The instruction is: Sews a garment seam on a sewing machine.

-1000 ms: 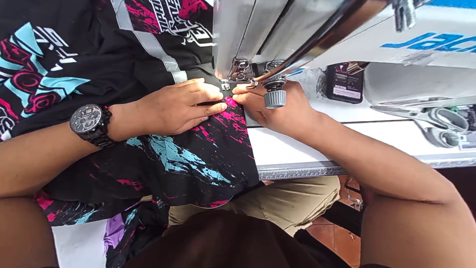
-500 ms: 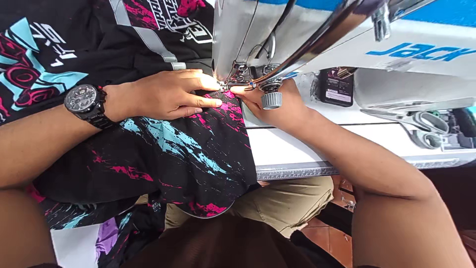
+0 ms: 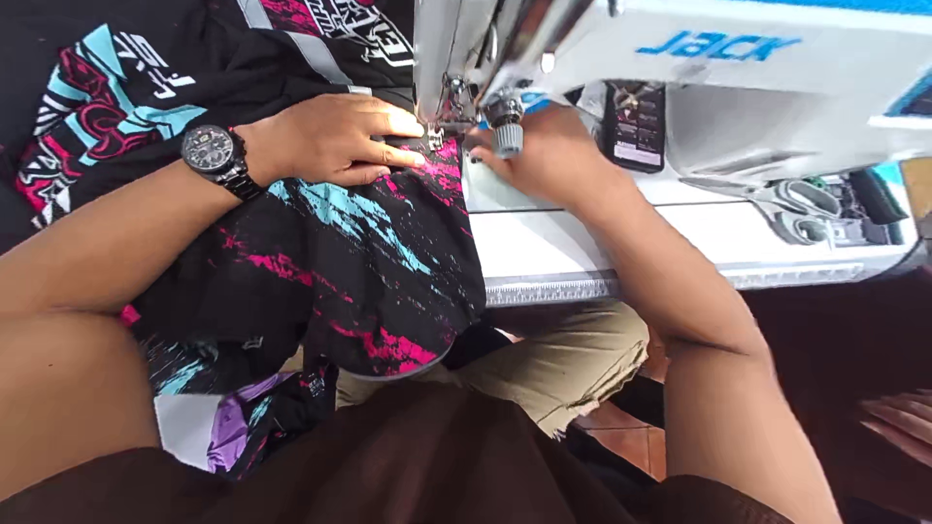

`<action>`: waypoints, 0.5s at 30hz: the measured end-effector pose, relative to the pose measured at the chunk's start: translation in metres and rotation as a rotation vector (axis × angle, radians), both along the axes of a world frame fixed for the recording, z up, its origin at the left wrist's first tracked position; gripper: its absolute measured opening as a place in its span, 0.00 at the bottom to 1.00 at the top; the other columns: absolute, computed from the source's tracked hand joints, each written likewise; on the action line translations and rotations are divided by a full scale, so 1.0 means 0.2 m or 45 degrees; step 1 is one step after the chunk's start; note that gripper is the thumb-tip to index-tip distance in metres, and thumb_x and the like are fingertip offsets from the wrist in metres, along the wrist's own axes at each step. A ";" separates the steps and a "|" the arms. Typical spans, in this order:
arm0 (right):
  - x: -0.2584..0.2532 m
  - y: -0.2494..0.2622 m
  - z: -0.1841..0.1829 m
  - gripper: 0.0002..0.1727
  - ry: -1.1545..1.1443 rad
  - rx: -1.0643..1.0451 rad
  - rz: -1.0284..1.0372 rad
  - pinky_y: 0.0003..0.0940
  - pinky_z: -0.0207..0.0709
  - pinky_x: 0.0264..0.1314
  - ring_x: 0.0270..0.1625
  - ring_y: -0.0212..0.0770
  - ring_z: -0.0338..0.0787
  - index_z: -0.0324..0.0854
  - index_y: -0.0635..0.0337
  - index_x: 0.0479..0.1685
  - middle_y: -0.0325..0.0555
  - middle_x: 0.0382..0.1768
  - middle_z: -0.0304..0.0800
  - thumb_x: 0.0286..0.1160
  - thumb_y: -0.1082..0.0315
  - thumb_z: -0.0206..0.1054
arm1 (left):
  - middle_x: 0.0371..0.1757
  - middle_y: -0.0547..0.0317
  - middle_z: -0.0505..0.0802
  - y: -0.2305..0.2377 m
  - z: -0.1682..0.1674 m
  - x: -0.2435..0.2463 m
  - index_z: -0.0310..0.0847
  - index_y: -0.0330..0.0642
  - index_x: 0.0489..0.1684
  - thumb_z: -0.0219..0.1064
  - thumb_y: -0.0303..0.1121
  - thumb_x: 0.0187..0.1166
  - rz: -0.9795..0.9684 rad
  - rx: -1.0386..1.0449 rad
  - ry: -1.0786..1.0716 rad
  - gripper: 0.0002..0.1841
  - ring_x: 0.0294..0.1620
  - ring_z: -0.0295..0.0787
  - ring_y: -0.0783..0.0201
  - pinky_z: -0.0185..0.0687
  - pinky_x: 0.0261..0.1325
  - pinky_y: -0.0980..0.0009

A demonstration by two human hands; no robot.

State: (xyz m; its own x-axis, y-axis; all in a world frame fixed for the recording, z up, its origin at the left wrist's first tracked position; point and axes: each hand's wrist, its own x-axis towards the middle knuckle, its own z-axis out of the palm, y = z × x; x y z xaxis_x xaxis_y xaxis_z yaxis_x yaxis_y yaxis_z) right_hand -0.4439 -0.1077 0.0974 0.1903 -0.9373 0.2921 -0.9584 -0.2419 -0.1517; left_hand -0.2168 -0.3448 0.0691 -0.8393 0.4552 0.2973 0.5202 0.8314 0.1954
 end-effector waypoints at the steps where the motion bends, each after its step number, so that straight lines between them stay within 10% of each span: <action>1: 0.04 0.10 0.09 0.16 -0.061 0.111 -0.082 0.64 0.83 0.53 0.56 0.66 0.92 0.88 0.63 0.57 0.63 0.52 0.92 0.84 0.61 0.64 | 0.75 0.39 0.85 0.01 0.01 0.03 0.82 0.54 0.76 0.45 0.45 0.91 0.047 -0.036 0.035 0.24 0.78 0.80 0.40 0.71 0.79 0.44; 5: 0.22 0.82 0.11 0.26 -0.544 0.429 -0.245 0.39 0.82 0.31 0.28 0.33 0.88 0.92 0.55 0.39 0.38 0.27 0.91 0.90 0.47 0.54 | 0.73 0.28 0.83 0.25 0.22 0.39 0.74 0.43 0.81 0.47 0.39 0.94 0.578 -0.323 -0.216 0.23 0.73 0.79 0.25 0.70 0.70 0.28; 8: 0.36 1.10 -0.31 0.36 -0.885 0.664 -0.562 0.56 0.82 0.70 0.65 0.48 0.92 0.84 0.61 0.68 0.54 0.61 0.93 0.84 0.36 0.55 | 0.68 0.25 0.85 0.62 0.39 0.83 0.73 0.38 0.81 0.43 0.48 0.94 1.254 -0.299 -0.451 0.28 0.66 0.81 0.18 0.70 0.59 0.20; 10: 0.50 1.10 -0.66 0.41 -1.498 0.413 -0.605 0.41 0.81 0.75 0.71 0.40 0.87 0.77 0.67 0.73 0.51 0.69 0.87 0.76 0.37 0.67 | 0.66 0.17 0.83 0.81 0.35 1.02 0.65 0.40 0.87 0.40 0.58 0.92 1.663 -0.188 -0.521 0.36 0.61 0.80 0.11 0.68 0.52 0.15; 15: 0.91 0.87 -0.68 0.04 -2.382 0.010 -0.254 0.26 0.85 0.35 0.31 0.26 0.91 0.85 0.52 0.44 0.31 0.32 0.95 0.78 0.64 0.70 | 0.82 0.08 0.62 0.57 0.18 1.15 0.50 0.46 0.95 0.33 0.73 0.84 2.068 -0.019 -0.665 0.47 0.76 0.54 0.00 0.54 0.56 0.05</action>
